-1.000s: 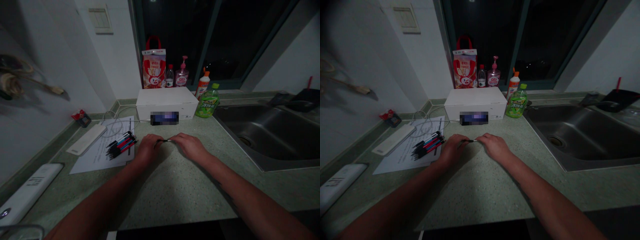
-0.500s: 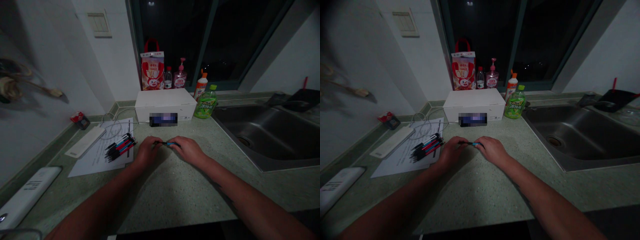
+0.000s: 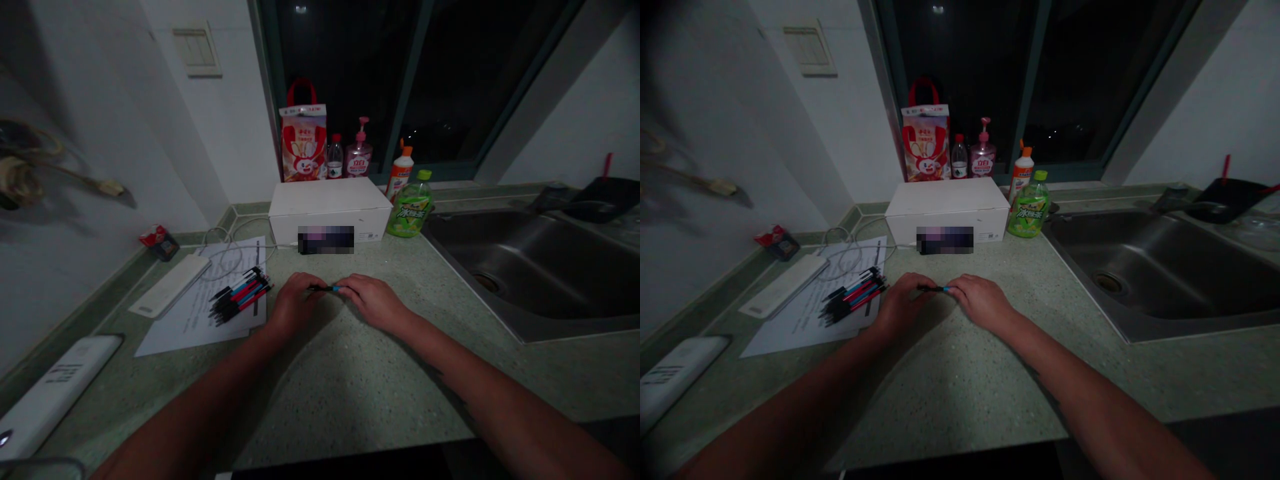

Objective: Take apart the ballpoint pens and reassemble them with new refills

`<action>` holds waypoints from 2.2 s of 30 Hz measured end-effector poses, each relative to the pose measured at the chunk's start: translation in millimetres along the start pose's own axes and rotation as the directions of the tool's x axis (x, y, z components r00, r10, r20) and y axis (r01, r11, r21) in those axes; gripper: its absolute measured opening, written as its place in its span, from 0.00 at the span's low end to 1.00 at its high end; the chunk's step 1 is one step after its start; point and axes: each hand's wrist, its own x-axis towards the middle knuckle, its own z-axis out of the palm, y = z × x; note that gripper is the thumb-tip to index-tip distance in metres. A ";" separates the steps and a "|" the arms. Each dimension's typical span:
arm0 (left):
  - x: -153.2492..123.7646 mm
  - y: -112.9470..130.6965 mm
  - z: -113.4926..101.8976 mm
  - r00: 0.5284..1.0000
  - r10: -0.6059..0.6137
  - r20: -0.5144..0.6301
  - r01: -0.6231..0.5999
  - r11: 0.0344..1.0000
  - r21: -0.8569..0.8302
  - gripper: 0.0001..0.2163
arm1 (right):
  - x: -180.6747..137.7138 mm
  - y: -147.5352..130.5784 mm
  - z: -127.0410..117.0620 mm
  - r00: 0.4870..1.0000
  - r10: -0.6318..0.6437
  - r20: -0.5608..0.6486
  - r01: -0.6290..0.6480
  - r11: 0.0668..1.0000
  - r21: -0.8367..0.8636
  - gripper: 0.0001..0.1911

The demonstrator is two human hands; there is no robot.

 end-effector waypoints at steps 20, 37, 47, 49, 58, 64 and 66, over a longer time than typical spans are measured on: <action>1.9 4.0 -2.4 0.959 -0.284 0.019 0.283 0.948 -0.142 0.06 | 0.1 -2.5 -2.4 1.000 0.015 -0.005 -0.015 0.999 0.029 0.09; 0.2 6.7 -3.3 0.983 -0.166 0.084 0.178 0.968 -0.174 0.03 | -1.9 -3.5 -0.6 0.999 -0.025 0.031 0.025 1.000 0.014 0.09; -0.9 5.5 -0.6 0.970 -0.233 0.060 0.241 0.953 -0.183 0.12 | -0.3 -3.5 0.5 1.000 0.016 0.015 -0.017 0.997 0.075 0.10; -0.9 6.4 -1.5 0.962 -0.254 0.101 0.267 0.953 -0.145 0.09 | -0.5 -3.1 0.5 1.000 0.016 0.014 -0.016 0.998 0.063 0.10; 0.3 5.6 -0.1 0.952 -0.291 0.095 0.305 0.933 -0.193 0.07 | 0.4 -3.2 -0.4 0.999 0.024 0.028 -0.025 0.999 0.040 0.09; 0.0 5.5 0.6 0.952 -0.296 0.079 0.305 0.939 -0.159 0.07 | -0.1 -1.6 -1.2 0.999 0.022 0.025 -0.023 0.999 0.036 0.10; -0.2 5.7 0.3 0.957 -0.277 0.087 0.288 0.945 -0.154 0.06 | -0.2 -1.0 -0.9 1.000 0.023 0.022 -0.024 0.999 0.034 0.10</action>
